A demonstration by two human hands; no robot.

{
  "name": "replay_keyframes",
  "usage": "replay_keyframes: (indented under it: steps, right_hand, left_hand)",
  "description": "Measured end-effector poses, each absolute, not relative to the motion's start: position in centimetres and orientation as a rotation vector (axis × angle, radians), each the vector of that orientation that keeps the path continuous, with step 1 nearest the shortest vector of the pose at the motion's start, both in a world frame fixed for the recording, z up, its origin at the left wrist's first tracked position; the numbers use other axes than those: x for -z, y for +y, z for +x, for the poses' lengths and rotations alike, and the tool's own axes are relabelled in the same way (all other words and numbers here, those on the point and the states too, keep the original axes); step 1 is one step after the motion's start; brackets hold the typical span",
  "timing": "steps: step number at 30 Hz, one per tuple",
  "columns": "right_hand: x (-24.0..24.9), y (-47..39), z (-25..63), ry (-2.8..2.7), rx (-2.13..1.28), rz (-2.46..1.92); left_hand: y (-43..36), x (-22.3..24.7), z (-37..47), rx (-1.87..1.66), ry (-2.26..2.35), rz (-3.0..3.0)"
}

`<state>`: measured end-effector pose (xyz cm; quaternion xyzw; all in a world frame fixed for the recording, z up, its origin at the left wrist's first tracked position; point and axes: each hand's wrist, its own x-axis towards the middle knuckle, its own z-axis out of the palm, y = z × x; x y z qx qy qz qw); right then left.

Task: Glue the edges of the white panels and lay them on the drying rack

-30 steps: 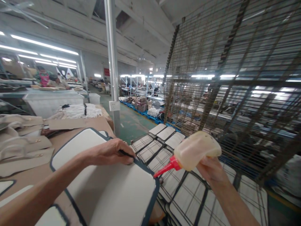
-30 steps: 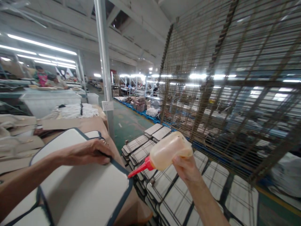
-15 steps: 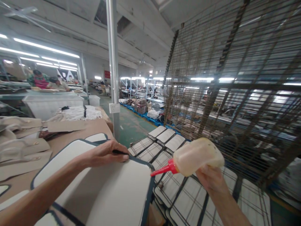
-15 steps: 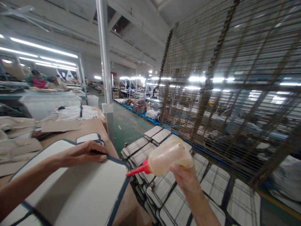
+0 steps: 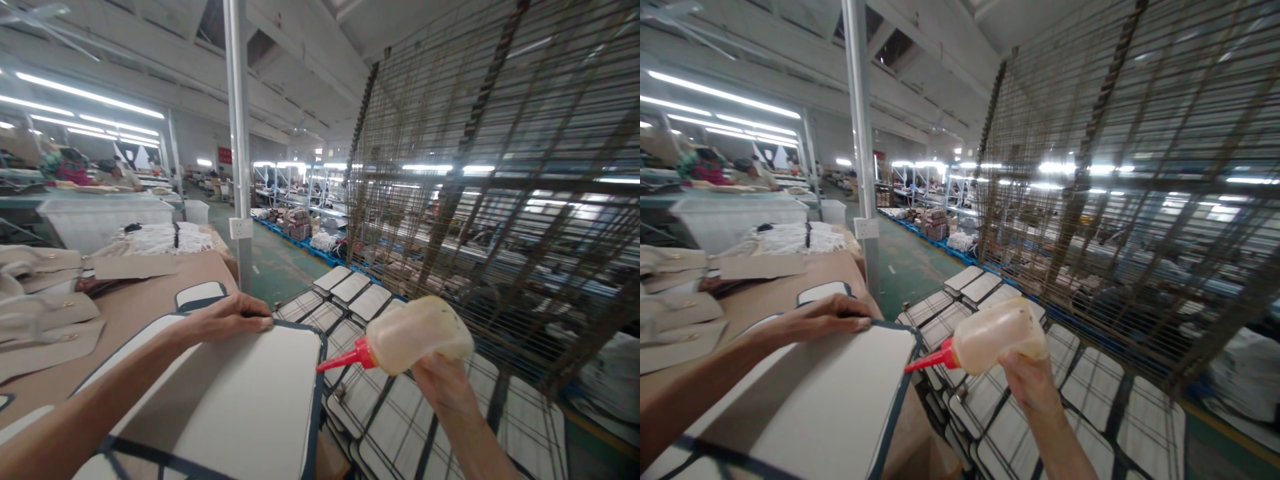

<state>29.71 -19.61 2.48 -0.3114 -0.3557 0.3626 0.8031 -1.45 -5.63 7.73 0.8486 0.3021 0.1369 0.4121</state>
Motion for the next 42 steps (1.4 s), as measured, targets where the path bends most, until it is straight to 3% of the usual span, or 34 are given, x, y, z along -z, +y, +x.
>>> replay_keyframes:
  steps: [34,42]
  right_hand:
    - [-0.2,-20.3,30.5,-0.915,-0.744,-0.715]
    - [1.5,-20.3,28.9,-0.765,-0.360,-0.789]
  left_hand:
    - [-3.6,-5.1,-2.4,-0.510,0.884,1.578]
    - [-3.3,-2.9,-2.6,-0.694,0.956,1.390]
